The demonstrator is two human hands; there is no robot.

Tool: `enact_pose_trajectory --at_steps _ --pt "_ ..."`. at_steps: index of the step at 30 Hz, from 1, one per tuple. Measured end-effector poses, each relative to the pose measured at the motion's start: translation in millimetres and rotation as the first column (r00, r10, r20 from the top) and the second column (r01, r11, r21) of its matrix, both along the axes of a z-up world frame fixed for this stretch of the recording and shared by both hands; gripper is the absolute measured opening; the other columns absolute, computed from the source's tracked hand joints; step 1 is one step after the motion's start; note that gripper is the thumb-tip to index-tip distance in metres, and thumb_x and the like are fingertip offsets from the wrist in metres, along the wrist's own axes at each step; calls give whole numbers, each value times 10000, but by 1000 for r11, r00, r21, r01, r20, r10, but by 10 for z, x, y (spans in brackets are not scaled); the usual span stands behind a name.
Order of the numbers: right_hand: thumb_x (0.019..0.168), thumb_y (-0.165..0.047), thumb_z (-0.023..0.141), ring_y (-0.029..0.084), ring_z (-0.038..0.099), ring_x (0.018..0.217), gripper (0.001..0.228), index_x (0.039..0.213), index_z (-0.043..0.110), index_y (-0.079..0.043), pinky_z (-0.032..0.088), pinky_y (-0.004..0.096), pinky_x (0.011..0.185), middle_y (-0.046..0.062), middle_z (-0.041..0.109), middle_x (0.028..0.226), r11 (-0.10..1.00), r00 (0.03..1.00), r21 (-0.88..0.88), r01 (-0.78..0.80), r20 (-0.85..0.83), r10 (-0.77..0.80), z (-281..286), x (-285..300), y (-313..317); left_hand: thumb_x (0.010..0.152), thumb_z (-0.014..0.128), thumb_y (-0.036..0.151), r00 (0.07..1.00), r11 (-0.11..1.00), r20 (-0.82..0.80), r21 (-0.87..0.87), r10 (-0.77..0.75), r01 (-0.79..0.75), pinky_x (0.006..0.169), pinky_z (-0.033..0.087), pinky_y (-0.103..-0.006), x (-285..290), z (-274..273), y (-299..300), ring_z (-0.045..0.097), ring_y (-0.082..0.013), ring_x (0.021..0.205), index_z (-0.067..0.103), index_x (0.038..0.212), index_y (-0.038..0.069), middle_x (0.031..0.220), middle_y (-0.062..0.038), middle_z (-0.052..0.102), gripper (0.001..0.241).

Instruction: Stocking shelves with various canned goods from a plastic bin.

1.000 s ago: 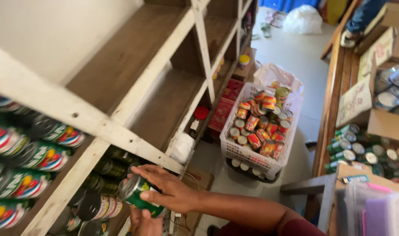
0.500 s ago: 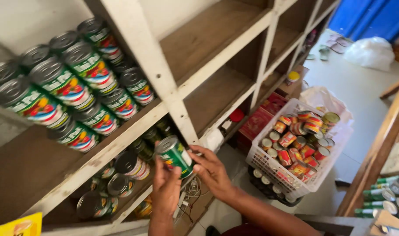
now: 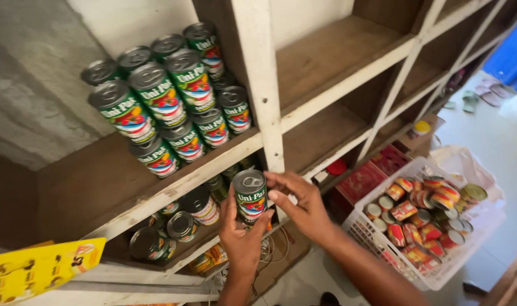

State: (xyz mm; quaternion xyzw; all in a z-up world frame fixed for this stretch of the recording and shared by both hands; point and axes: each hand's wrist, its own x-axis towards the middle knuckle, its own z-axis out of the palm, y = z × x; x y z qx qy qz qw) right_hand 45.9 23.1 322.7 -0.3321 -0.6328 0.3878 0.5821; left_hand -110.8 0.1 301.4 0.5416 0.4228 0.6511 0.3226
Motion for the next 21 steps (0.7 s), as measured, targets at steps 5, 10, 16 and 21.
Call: enact_pose_trajectory --at_steps 5,10,16,21 --pt "933 -284 720 197 695 935 472 1315 659 -14 552 311 800 112 700 1071 997 923 75 1 384 -30 982 39 161 687 879 -58 991 994 -86 52 104 -100 1000 527 -328 47 309 74 589 -219 1227 462 1499 -5 1365 -131 553 915" --pt "898 -397 759 321 696 995 557 1293 668 -15 552 404 836 177 680 1159 961 773 248 -120 631 -66 1416 40 398 702 864 -47 987 984 -79 119 140 -130 978 549 -343 68 509 218 608 -237 1194 463 1511 1 1310 -133 562 904" --pt "783 -438 777 400 666 970 585 1205 683 -44 534 488 844 189 636 1072 954 531 184 -236 847 -32 2074 -8 596 727 873 -7 963 957 -158 229 217 -178 972 555 -361 107 787 391 643 -256 1163 483 1510 -9 1293 -142 591 875" --pt "700 -325 794 380 660 985 496 1117 696 -76 520 496 820 152 675 1019 891 267 279 -358 945 -189 2563 -85 745 758 917 5 940 932 -214 307 264 -192 965 547 -340 148 1103 573 642 -233 1130 478 1503 -23 1292 -134 588 866"
